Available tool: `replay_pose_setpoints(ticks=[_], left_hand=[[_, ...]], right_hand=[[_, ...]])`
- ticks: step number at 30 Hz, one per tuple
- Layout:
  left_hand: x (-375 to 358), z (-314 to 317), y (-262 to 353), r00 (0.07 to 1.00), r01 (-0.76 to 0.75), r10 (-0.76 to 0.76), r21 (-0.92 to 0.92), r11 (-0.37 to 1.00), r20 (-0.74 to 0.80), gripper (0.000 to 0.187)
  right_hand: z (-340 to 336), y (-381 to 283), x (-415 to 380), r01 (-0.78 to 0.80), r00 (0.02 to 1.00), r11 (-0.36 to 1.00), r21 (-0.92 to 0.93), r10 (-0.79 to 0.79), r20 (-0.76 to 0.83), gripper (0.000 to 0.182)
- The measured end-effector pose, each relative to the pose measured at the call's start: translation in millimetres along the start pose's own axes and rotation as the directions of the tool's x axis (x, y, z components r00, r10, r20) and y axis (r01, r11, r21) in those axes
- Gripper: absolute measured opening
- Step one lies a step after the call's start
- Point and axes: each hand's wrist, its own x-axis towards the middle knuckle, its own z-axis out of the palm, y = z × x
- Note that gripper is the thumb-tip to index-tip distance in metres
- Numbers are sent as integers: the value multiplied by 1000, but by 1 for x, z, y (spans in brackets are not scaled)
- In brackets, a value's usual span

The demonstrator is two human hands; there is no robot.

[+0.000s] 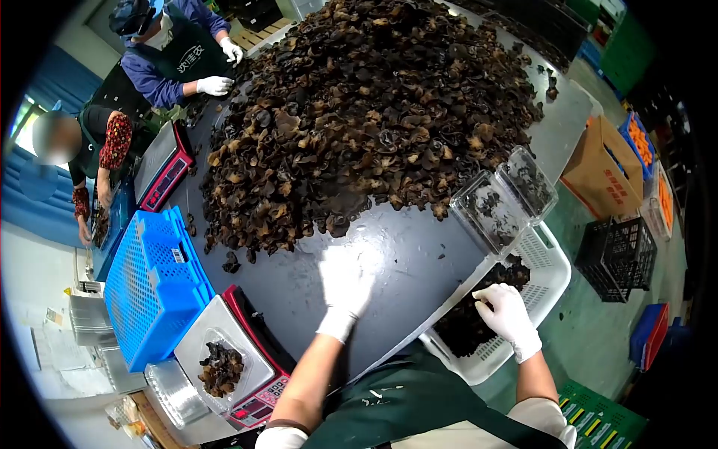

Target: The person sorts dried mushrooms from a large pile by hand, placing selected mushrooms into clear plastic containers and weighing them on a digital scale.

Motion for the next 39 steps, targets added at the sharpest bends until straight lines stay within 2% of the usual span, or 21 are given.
replay_pose_setpoints(ticks=[2, 4, 7, 8, 9, 13, 16, 18, 19, 20, 21, 22, 24, 26, 29, 30, 32, 34, 36, 38, 39], left_hand=[[-15, 40, 37, 829, -526, 552, -209, 825, 95, 58], [-49, 63, 63, 555, -832, 762, -202, 517, -334, 42], [-21, 18, 60, 896, -442, 437, -47, 896, -82, 39], [-9, 23, 38, 981, -187, 169, -229, 955, -98, 50], [5, 67, 16, 938, -42, 66, 78, 996, -341, 65], [14, 66, 63, 930, -329, 324, -3, 944, -174, 60], [-20, 66, 139, 604, -760, 784, -191, 621, 143, 49], [-32, 93, 134, 346, -938, 882, -122, 324, -321, 46], [-20, 39, 156, 585, -734, 770, -236, 636, 254, 49], [-8, 60, 136, 725, -687, 685, -3, 727, -66, 53], [25, 36, 130, 875, -322, 374, -208, 924, 307, 64], [31, 83, 98, 909, -353, 337, -21, 935, -246, 70], [48, 86, 85, 943, -290, 293, 46, 956, -160, 75], [42, 83, 101, 853, -448, 460, 107, 888, -248, 69], [-5, 51, 152, 599, -758, 790, -225, 612, 133, 32], [-26, 64, 154, 369, -899, 918, -195, 392, 143, 39], [-82, 108, 128, 323, -857, 945, -437, 273, -42, 53], [-90, 45, 108, 474, -706, 807, -396, 588, 354, 55], [-97, 5, 62, 829, -202, 304, -254, 946, 469, 58], [-147, 46, -3, 968, 37, -32, 16, 999, -248, 64], [-159, 61, -30, 944, 173, -177, -38, 984, -280, 67]], right_hand=[[-3, -3, 0, 11, 1000, 999, 31, -11, -13, 14], [-7, 1, -3, 61, 998, 996, 70, -59, -33, 13], [-17, 14, -20, 3, 999, 1000, 24, -2, -47, 14], [-18, 18, -25, -12, 998, 1000, -6, 11, -66, 14], [-20, 19, -31, -22, 998, 1000, -22, 20, -65, 15], [-20, 19, -46, -25, 995, 999, 46, 29, -93, 14], [-29, 17, -54, -43, 994, 997, 64, 49, -96, 14], [-34, 25, -61, -64, 992, 996, 61, 70, -105, 15], [-37, 27, -66, -119, 986, 991, 58, 125, -109, 15], [-39, 28, -71, -171, 979, 984, 56, 176, -105, 16], [-39, 29, -74, -172, 978, 985, 24, 173, -116, 15], [-39, 28, -75, -166, 980, 986, 25, 168, -110, 15], [-38, 24, -75, -158, 979, 986, 51, 163, -119, 15], [-34, 22, -73, -118, 984, 991, 64, 126, -126, 14], [-34, 16, -60, -89, 990, 989, 118, 101, -97, 15], [-33, 16, -55, -68, 993, 990, 122, 80, -91, 15], [-29, 18, -46, -18, 992, 997, 72, 27, -124, 17], [-24, 19, -36, 28, 993, 998, 52, -22, -112, 17], [-18, 17, -26, 68, 996, 996, 54, -64, -67, 16], [-9, 14, -16, 103, 994, 992, 73, -101, -33, 16], [-6, 10, -10, 139, 990, 987, 83, -137, -30, 17]])
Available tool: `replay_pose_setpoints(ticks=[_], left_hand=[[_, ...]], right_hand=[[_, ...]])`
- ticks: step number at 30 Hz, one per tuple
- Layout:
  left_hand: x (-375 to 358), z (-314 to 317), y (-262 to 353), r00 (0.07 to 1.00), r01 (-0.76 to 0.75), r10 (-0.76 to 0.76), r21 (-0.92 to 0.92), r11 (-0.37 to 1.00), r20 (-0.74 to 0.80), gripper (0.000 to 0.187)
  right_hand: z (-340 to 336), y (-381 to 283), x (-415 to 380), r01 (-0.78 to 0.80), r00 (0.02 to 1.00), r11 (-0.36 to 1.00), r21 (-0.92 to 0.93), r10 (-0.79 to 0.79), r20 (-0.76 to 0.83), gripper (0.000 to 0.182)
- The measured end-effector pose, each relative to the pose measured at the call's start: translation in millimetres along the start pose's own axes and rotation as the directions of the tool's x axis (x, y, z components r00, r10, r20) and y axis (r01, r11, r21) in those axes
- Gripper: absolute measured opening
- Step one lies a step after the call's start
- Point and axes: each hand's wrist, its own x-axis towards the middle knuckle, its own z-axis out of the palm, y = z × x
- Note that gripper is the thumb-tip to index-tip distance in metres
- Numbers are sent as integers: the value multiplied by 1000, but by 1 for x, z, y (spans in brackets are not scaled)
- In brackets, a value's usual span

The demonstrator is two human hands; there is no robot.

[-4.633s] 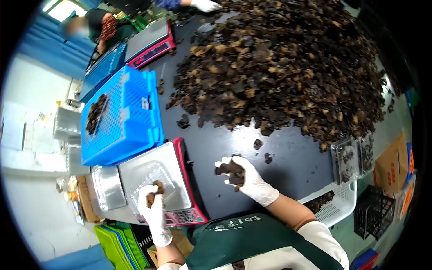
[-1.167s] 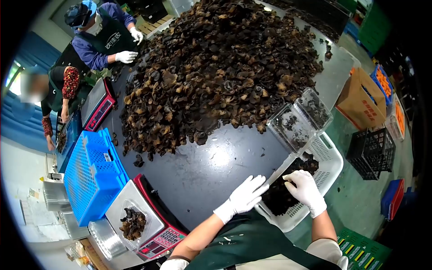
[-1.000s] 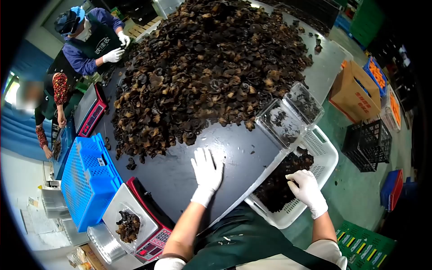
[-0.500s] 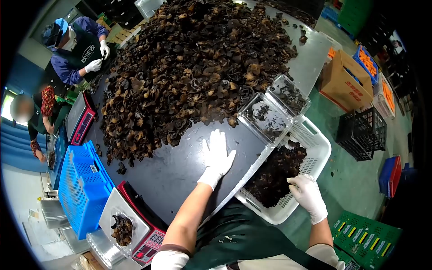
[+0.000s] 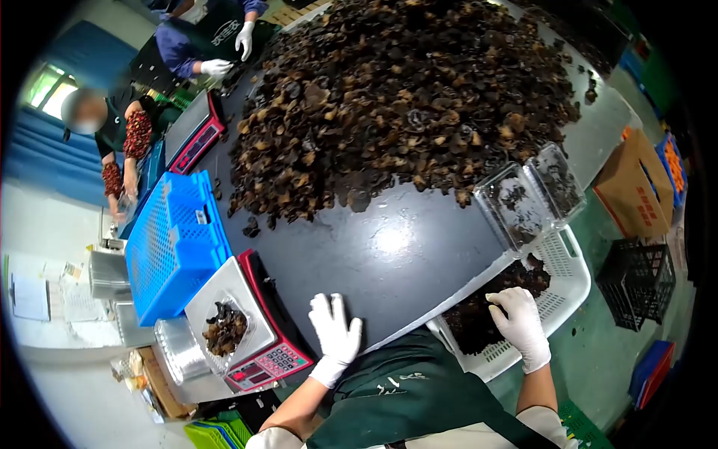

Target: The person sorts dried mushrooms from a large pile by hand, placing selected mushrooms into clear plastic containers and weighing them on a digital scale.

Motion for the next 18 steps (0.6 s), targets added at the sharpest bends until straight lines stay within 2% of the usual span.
replay_pose_setpoints(ticks=[1, 2, 3, 5, 6, 7, 8, 10, 11, 12, 13, 14, 15, 17, 18], left_hand=[[-9, 10, -20, 989, 143, -144, -20, 990, -34, 71], [-16, 18, -25, 957, 288, -287, -25, 957, 30, 75], [-23, 19, -14, 975, 224, -224, 11, 974, -12, 72], [-15, 2, 28, 980, 13, 25, -189, 982, 196, 61], [-13, -3, 44, 876, -52, 287, -515, 856, 389, 55], [-9, -11, 56, 694, -15, 570, -783, 622, 440, 49], [-2, -26, 67, 705, -14, 561, -783, 622, 434, 49], [17, -52, 84, 737, -250, 462, -437, 864, 493, 40], [26, -49, 69, 857, -361, 456, -349, 865, 241, 39], [34, -44, 53, 939, -285, 314, -197, 938, 139, 45], [33, -15, 31, 996, -87, 86, 50, 995, 32, 57], [39, 2, 13, 998, 56, -60, 105, 993, 36, 67], [47, 21, 1, 995, 96, -103, 241, 966, 15, 71], [60, 29, 21, 999, 22, -26, 177, 984, 25, 72], [70, 2, 58, 984, -116, 103, 78, 990, 148, 64]], right_hand=[[3, -2, 5, 34, 999, 999, 10, -34, 5, 17], [6, -2, 10, 55, 998, 998, 29, -56, 27, 17], [8, -3, 16, 66, 997, 997, 33, -67, 30, 17], [10, -8, 24, 93, 993, 995, 30, -95, 71, 18], [10, -9, 28, 113, 989, 994, 13, -113, 90, 18], [10, -10, 31, 127, 987, 992, 13, -128, 96, 18], [9, -12, 35, 143, 986, 989, 23, -145, 81, 18], [4, -15, 39, 151, 987, 987, 62, -153, 42, 17], [3, -15, 40, 157, 986, 986, 59, -160, 40, 17], [2, -15, 39, 146, 988, 988, 55, -148, 36, 17], [0, -14, 38, 131, 991, 990, 48, -133, 33, 17], [-1, -14, 37, 126, 991, 991, 45, -127, 36, 16], [-1, -13, 37, 123, 992, 992, 35, -124, 34, 16], [1, -14, 38, 155, 986, 987, 34, -157, 52, 15], [1, -19, 42, 179, 983, 982, 56, -180, 25, 15]])
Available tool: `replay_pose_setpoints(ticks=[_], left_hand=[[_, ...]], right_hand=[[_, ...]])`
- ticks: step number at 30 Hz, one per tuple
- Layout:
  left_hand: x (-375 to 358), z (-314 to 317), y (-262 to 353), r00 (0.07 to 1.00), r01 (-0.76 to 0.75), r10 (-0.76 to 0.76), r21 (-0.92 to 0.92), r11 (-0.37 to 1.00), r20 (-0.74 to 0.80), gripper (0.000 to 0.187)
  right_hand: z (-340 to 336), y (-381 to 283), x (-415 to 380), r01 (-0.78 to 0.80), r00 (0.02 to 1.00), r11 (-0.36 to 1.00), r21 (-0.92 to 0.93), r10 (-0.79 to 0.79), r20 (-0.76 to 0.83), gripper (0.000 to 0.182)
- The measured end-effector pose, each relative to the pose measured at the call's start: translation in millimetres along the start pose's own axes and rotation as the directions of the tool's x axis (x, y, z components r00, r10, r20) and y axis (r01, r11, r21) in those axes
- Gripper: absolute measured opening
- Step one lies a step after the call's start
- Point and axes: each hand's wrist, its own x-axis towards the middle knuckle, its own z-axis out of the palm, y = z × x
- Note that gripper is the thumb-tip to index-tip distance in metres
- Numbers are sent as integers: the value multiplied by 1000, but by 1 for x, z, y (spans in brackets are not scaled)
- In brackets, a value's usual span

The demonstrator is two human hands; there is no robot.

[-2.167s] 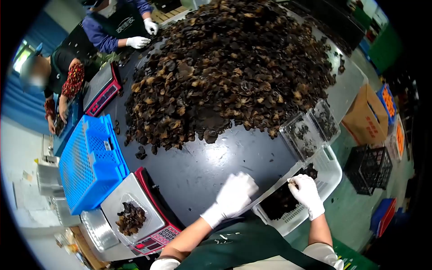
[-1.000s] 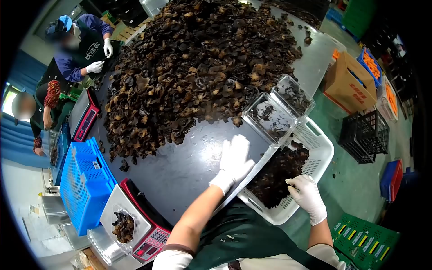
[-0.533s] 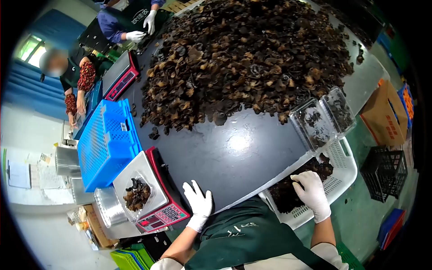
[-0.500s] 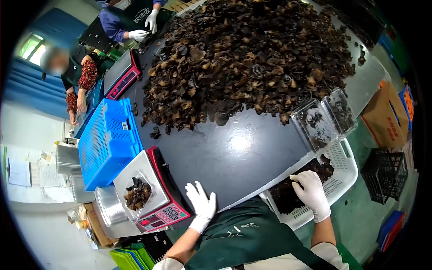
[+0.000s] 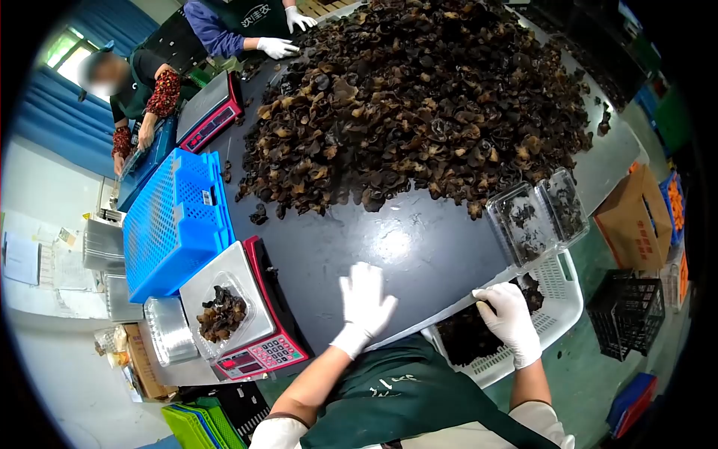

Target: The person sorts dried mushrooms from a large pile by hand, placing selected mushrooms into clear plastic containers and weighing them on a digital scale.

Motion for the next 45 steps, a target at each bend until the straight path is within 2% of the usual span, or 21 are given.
replay_pose_setpoints(ticks=[2, 4, 5, 7, 9, 14, 15, 19, 21, 23, 25, 27, 29, 31, 33, 35, 39, 41, 42, 44, 45], left_hand=[[2, -17, 57, 899, -385, 410, -167, 908, 157, 40], [-25, 61, 76, 512, -805, 859, -364, 469, -26, 26], [-41, 80, 62, 456, -812, 889, -430, 395, -45, 28], [-25, 44, 56, 558, -582, 811, -613, 534, 177, 35], [-22, 6, 23, 780, -595, 584, -554, 582, -225, 39], [-17, 15, -49, 982, -163, 148, -127, 978, -121, 60], [-18, 25, -61, 985, -171, 172, -34, 985, 21, 66], [-18, 18, -60, 973, -199, 190, 55, 979, 129, 64], [-18, 20, -62, 975, -204, 204, -6, 979, 94, 65], [-17, 21, -63, 974, -210, 210, -7, 978, 86, 65], [-18, 19, -63, 976, -202, 206, -58, 978, 74, 65], [-18, 20, -64, 979, -196, 201, -98, 976, 41, 66], [-21, 25, -67, 987, -124, 75, -367, 922, -145, 69], [-17, 23, -67, 974, -64, -44, -457, 887, -223, 68], [-5, 25, -72, 959, -48, -108, -525, 850, -263, 70], [15, 17, -72, 943, -8, -190, -591, 807, -272, 73], [53, 11, -83, 900, -29, -197, -503, 864, -390, 71], [70, 11, -88, 895, -46, -168, -459, 887, -414, 66], [81, 2, -87, 909, -18, -153, -402, 916, -388, 63], [101, -8, -83, 927, 4, -123, -317, 948, -354, 61], [110, -8, -82, 931, -1, -106, -292, 956, -349, 61]], right_hand=[[3, -1, 7, 54, 999, 999, 7, -54, -7, 16], [7, -8, 20, 105, 994, 994, 24, -105, -23, 15], [8, -11, 26, 138, 990, 989, 48, -137, -38, 14], [13, -13, 38, 195, 980, 980, 44, -193, -51, 12], [24, -8, 50, 241, 970, 969, 59, -239, -39, 11], [45, -15, 115, 230, 973, 961, 154, -228, -33, 15], [51, -11, 136, 243, 970, 961, 131, -239, -46, 16], [64, 11, 240, 240, 924, 967, 83, -201, -325, 21], [75, 39, 292, 143, 863, 990, 4, -122, -490, 34], [89, 58, 326, -151, 841, 961, -232, 1, -542, 50], [96, 50, 331, -220, 928, 971, -89, 180, -326, 64], [110, 36, 317, -194, 935, 937, -290, 87, -345, 69], [82, -13, 306, -237, 962, 918, -317, 266, 52, 60], [100, -29, 280, -174, 967, 948, -266, 215, 137, 54], [144, -20, 249, 155, 988, 983, -94, -157, -8, 48], [155, -42, 219, 204, 972, 941, -270, -226, -56, 53], [136, -60, 193, 435, 900, 900, -42, -433, 41, 47], [109, -63, 207, 428, 904, 881, 202, -415, -108, 29], [105, -55, 219, 496, 828, 861, 113, -430, -359, 17], [84, -23, 228, 243, 896, 967, -80, -255, -363, 23], [98, 1, 222, -5, 878, 951, -309, -144, -457, 45]])
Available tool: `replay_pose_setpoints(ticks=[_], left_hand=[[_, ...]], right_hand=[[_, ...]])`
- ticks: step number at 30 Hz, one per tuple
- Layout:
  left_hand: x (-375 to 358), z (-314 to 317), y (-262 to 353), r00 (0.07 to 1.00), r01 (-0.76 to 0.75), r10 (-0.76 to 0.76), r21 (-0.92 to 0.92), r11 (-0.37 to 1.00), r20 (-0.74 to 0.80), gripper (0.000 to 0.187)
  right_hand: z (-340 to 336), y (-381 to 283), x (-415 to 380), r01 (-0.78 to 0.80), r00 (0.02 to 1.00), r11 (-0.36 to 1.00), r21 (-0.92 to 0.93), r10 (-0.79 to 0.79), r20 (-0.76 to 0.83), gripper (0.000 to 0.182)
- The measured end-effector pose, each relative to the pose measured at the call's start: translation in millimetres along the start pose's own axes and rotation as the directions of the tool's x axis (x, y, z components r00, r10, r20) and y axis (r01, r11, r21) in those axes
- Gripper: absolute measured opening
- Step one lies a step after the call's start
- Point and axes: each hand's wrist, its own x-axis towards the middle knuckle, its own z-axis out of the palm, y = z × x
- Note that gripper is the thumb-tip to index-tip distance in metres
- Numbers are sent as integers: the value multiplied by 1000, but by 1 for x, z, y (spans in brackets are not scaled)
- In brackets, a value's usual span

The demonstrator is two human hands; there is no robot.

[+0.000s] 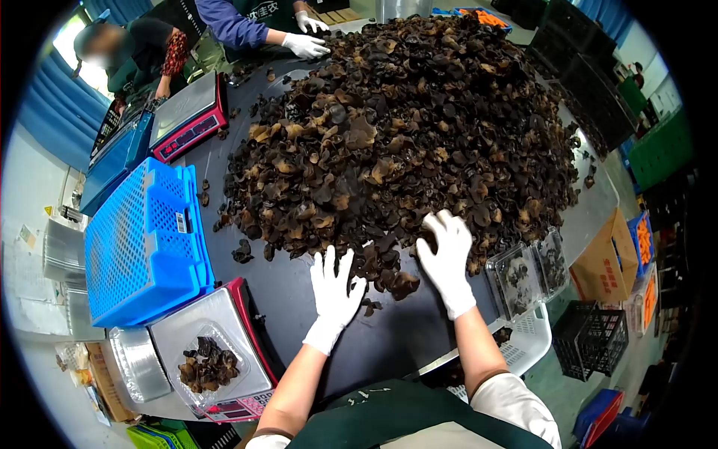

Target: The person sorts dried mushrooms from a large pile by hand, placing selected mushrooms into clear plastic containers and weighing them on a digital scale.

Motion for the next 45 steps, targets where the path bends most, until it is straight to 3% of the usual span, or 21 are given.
replay_pose_setpoints(ticks=[2, 3, 4, 8, 11, 12, 15, 16, 18, 20, 22, 26, 29, 32, 36, 37, 38, 40, 42, 44, 45], left_hand=[[9, 1, 4, 991, -97, 90, 71, 993, 101, 67], [8, 3, 4, 980, -131, 118, 76, 988, 157, 67], [6, 4, 5, 966, -163, 143, 81, 983, 214, 66], [-30, -14, -6, 954, -165, 131, 105, 981, 270, 64], [-76, -31, -22, 978, -132, 125, 29, 991, 168, 45], [-90, -37, -24, 985, -106, 108, -17, 994, 138, 44], [-119, -55, -24, 993, -1, 8, -54, 999, 117, 67], [-126, -58, -20, 994, 49, -44, -58, 997, 96, 75], [-130, -58, -18, 990, 88, -81, -55, 995, 115, 83], [-129, -54, -14, 978, 2, -16, 67, 998, 210, 82], [-130, -52, -12, 976, -28, 14, 61, 998, 216, 77], [-136, -45, -22, 992, 120, -125, -189, 975, -17, 63], [-134, -50, -29, 985, 164, -171, -165, 973, -29, 59], [-127, -50, -26, 983, 183, -185, -102, 978, -13, 58], [-135, -35, -14, 990, 10, 1, -74, 997, 144, 48], [-137, -33, -9, 989, -1, 35, -220, 976, 147, 44], [-140, -35, -4, 981, -12, 53, -212, 977, 189, 43], [-140, -41, 2, 989, 37, -4, -222, 974, 149, 37], [-131, -43, -2, 992, 114, -100, -189, 975, 81, 30], [-116, -42, -12, 988, 122, -144, -315, 941, -47, 29], [-107, -42, -15, 981, 133, -169, -305, 943, -95, 30]], right_hand=[[24, 18, -11, -179, 963, 958, -223, 217, 162, 68], [23, 7, -14, -210, 934, 967, -143, 242, 263, 77], [15, -11, -16, -179, 913, 981, -74, 194, 360, 74], [4, -51, -65, 233, 840, 935, 266, -332, 429, 57], [-20, -61, -89, 323, 691, 853, 410, -509, 513, 45], [-28, -60, -95, 310, 710, 826, 470, -530, 463, 37], [-33, -42, -98, 243, 821, 852, 464, -435, 370, 27], [-29, -31, -91, 111, 815, 879, 464, -348, 464, 34], [-26, -32, -78, 59, 951, 984, 167, -106, 292, 50], [-18, -42, -76, 52, 910, 999, 16, -54, 410, 67], [-20, -63, -81, 113, 816, 979, 171, -189, 547, 73], [-23, -93, -124, 392, 533, 813, 430, -582, 614, 65], [-23, -94, -138, 322, 593, 696, 642, -677, 436, 40], [-28, -85, -104, 155, 770, 712, 685, -521, 367, 30], [-24, -75, -82, 137, 924, 969, 207, -200, 325, 35], [-25, -72, -86, 119, 842, 925, 360, -286, 457, 39], [-19, -71, -103, 188, 811, 904, 383, -363, 458, 37], [-32, -82, -112, 136, 672, 829, 542, -480, 564, 35], [-34, -83, -113, 150, 706, 804, 576, -495, 507, 27], [-20, -74, -97, 113, 848, 801, 588, -386, 362, 23], [-15, -73, -82, 16, 879, 845, 534, -266, 395, 18]])
